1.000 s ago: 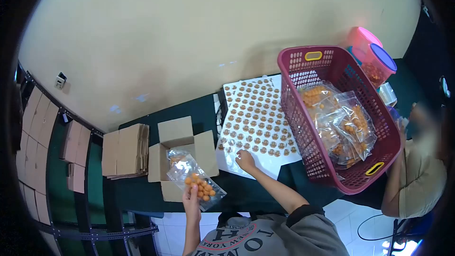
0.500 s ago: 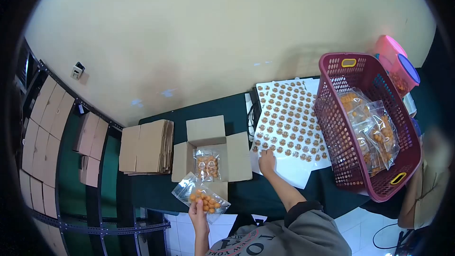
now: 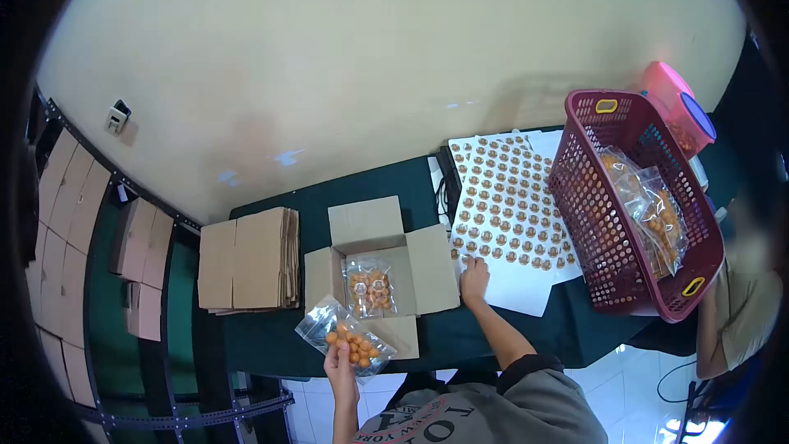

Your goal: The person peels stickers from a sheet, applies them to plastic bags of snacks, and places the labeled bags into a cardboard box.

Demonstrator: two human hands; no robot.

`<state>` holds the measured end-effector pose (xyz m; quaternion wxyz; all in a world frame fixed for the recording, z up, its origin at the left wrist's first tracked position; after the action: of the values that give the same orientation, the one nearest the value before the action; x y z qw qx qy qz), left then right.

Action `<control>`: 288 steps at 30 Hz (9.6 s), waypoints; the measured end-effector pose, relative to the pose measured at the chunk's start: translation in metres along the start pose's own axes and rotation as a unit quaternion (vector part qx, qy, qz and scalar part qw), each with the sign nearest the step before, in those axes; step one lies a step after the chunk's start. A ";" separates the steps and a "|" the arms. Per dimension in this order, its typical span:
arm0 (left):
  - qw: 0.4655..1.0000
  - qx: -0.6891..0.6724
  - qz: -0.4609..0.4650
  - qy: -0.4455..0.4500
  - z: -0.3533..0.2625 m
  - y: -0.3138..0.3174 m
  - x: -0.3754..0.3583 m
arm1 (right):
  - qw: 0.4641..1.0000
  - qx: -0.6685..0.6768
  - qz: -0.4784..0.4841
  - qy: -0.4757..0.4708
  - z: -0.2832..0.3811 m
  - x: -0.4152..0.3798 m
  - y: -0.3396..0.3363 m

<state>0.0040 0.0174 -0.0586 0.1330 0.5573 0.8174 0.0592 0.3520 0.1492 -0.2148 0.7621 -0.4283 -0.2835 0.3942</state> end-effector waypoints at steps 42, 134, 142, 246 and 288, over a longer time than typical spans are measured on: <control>0.985 0.063 0.156 -0.039 -0.005 0.057 0.059 | 0.991 0.114 -0.034 0.065 -0.021 -0.005 0.005; 0.946 0.013 0.321 0.052 -0.076 0.126 0.046 | 0.821 0.463 0.275 -0.188 0.251 -0.081 -0.240; 0.946 0.044 0.315 0.057 -0.076 0.128 0.046 | 0.904 0.326 0.158 -0.229 0.247 -0.085 -0.255; 0.923 0.184 0.242 0.234 -0.085 0.121 0.026 | 0.813 0.499 0.278 -0.114 0.195 -0.094 -0.199; 0.925 0.109 0.344 0.119 -0.065 0.127 0.040 | 0.705 0.589 0.393 -0.014 0.210 -0.102 -0.174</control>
<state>0.0854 0.1053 0.0282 -0.0553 0.8040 0.5869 0.0775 0.1984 0.0976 0.0272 0.6309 0.0412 0.1899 0.7511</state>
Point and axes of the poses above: each hand's wrist, its own x-axis towards the middle knuckle, its own y-axis out of the palm, z = x × y, the point moved 9 cm from there along x, towards the middle knuckle, and after that the axes turned 7 degrees about y, right-handed, at the moved point
